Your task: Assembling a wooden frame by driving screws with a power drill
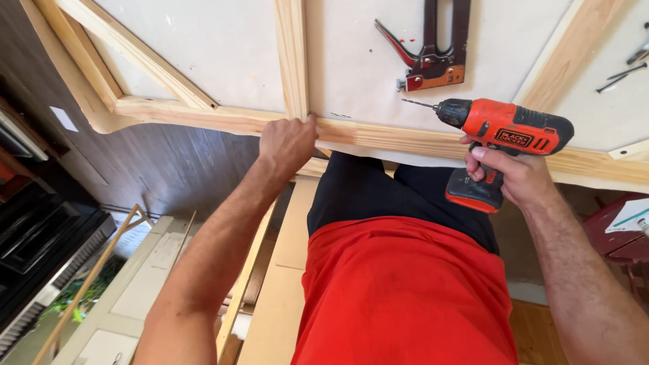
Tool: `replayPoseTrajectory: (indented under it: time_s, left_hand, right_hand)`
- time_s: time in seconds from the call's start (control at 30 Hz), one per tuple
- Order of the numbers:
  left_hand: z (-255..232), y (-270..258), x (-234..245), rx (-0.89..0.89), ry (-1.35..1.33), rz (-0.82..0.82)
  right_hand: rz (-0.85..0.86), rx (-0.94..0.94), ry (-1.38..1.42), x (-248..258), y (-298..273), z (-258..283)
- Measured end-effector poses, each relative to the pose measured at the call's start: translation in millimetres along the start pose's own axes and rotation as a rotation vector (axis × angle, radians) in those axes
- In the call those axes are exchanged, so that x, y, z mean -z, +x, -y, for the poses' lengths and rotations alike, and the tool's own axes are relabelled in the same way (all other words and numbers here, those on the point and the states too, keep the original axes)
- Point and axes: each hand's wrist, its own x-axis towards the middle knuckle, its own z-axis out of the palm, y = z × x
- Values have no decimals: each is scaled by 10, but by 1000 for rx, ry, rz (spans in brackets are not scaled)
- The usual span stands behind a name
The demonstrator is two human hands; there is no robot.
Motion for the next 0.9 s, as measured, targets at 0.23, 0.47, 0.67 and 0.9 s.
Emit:
replayPoseTrajectory:
  time_s: [0.23,0.47,0.67,0.9]
  left_hand:
    - [-98,-614,266,298,-342,86]
    - [-495,-115,329,-51,-464,-408]
    - [-1442,673,571,61,-1642,-311]
    - [-1297,245,557,-327,-1720,-245]
  right_hand:
    - [-13,22,-8,213,-80,-66]
    - [-35,71,112,267,-88,-147]
    - [-93,70,215,388,-327,-355]
    - [-129,56,236,228,-445,-311]
